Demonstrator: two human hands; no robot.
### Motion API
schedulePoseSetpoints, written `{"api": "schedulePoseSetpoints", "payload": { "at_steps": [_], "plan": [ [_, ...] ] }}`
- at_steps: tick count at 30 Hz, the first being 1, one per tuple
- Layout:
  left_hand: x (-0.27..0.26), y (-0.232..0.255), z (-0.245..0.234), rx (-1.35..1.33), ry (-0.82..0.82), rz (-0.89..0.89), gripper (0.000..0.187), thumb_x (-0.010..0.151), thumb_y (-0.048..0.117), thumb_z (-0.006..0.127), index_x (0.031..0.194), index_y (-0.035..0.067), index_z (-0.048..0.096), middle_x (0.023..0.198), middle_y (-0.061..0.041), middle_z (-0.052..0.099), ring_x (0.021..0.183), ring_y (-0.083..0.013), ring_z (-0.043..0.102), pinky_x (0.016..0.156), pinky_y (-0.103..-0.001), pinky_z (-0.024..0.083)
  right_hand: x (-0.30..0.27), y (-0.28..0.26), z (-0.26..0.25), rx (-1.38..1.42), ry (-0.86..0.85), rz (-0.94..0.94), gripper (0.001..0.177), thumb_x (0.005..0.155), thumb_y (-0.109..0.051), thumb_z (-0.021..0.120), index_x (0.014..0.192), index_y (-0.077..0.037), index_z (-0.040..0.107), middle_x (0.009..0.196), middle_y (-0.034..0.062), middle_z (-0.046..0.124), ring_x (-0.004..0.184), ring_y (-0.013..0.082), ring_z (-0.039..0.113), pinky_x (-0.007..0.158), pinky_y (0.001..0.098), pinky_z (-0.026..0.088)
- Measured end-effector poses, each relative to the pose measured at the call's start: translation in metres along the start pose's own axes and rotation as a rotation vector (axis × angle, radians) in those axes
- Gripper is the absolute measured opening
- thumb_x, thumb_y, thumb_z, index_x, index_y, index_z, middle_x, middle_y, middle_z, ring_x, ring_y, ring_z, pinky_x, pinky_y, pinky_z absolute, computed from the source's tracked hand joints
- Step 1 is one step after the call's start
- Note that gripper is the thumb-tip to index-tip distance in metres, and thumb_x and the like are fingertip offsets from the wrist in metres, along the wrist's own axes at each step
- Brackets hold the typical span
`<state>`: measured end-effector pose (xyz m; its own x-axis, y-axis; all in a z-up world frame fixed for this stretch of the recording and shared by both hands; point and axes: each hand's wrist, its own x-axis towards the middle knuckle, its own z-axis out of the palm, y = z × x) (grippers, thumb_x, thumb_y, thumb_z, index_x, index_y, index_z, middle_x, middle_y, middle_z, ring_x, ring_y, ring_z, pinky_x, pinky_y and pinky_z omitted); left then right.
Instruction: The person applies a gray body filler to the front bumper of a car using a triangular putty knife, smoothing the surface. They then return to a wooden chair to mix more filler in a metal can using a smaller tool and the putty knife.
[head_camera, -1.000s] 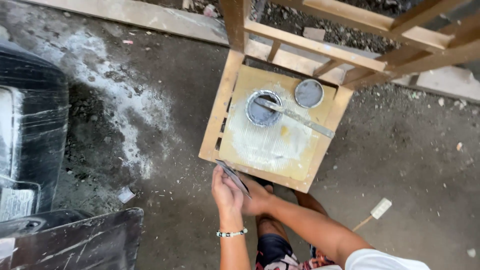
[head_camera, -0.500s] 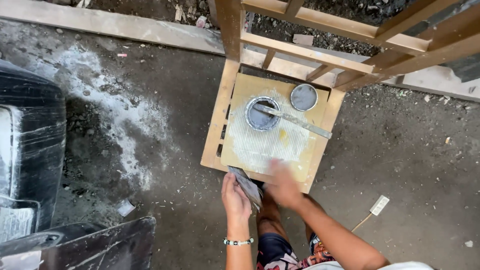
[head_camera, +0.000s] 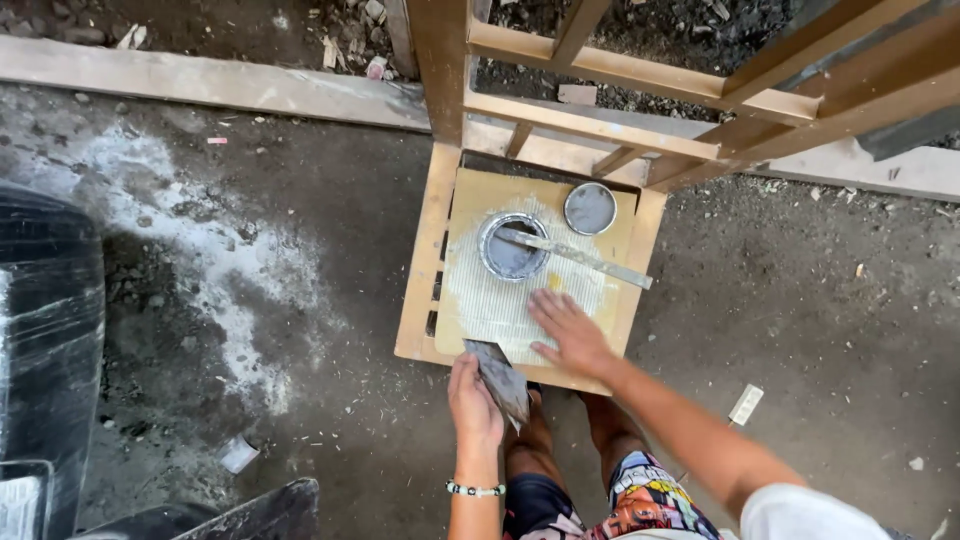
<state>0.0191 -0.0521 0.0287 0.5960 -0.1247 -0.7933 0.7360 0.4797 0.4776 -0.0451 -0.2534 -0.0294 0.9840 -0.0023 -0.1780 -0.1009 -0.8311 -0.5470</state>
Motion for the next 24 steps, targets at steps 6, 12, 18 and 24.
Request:
{"api": "schedulePoseSetpoints", "payload": {
  "at_steps": [6, 12, 18, 24],
  "plan": [
    [0.005, 0.011, 0.005, 0.014, -0.032, -0.025, 0.016, 0.102, 0.012, 0.05, 0.11, 0.002, 0.06, 0.102, -0.005, 0.064, 0.096, -0.016, 0.061, 0.088, -0.033, 0.051, -0.05, 0.149, 0.033, -0.131, 0.772, 1.192, 0.078, 0.113, -0.041, 0.055, 0.156, 0.016, 0.025, 0.162, 0.0399, 0.022, 0.152, 0.0537, 0.018, 0.116, 0.0628, 0.012],
    [0.03, -0.001, 0.014, 0.124, -0.057, 0.06, 0.019, 0.102, 0.012, 0.056, 0.114, -0.002, 0.06, 0.104, -0.002, 0.064, 0.097, -0.0122, 0.058, 0.089, -0.028, 0.047, -0.022, 0.013, 0.035, 0.19, 0.379, 0.675, 0.069, 0.1, -0.039, 0.054, 0.153, 0.001, 0.036, 0.159, 0.0227, 0.038, 0.151, 0.0408, 0.03, 0.125, 0.052, 0.016],
    [0.03, 0.022, 0.031, 0.438, 0.096, 0.27, 0.032, 0.101, 0.02, 0.06, 0.127, 0.003, 0.057, 0.106, -0.001, 0.066, 0.098, -0.0093, 0.058, 0.088, -0.026, 0.047, -0.005, -0.094, -0.03, 2.048, 0.165, 0.504, 0.057, 0.102, -0.039, 0.041, 0.139, -0.001, 0.058, 0.145, 0.0146, 0.06, 0.134, 0.0254, 0.055, 0.114, 0.0386, 0.04],
    [0.006, 0.018, 0.073, 0.47, -0.01, 0.363, 0.035, 0.101, 0.016, 0.064, 0.13, -0.004, 0.062, 0.101, -0.01, 0.068, 0.089, -0.0132, 0.061, 0.078, -0.029, 0.05, -0.003, -0.055, -0.086, 1.174, 0.042, 0.557, 0.027, 0.097, -0.019, 0.067, 0.111, 0.003, 0.075, 0.095, 0.0068, 0.076, 0.082, 0.0118, 0.064, 0.076, 0.029, 0.053]
  ]
}}
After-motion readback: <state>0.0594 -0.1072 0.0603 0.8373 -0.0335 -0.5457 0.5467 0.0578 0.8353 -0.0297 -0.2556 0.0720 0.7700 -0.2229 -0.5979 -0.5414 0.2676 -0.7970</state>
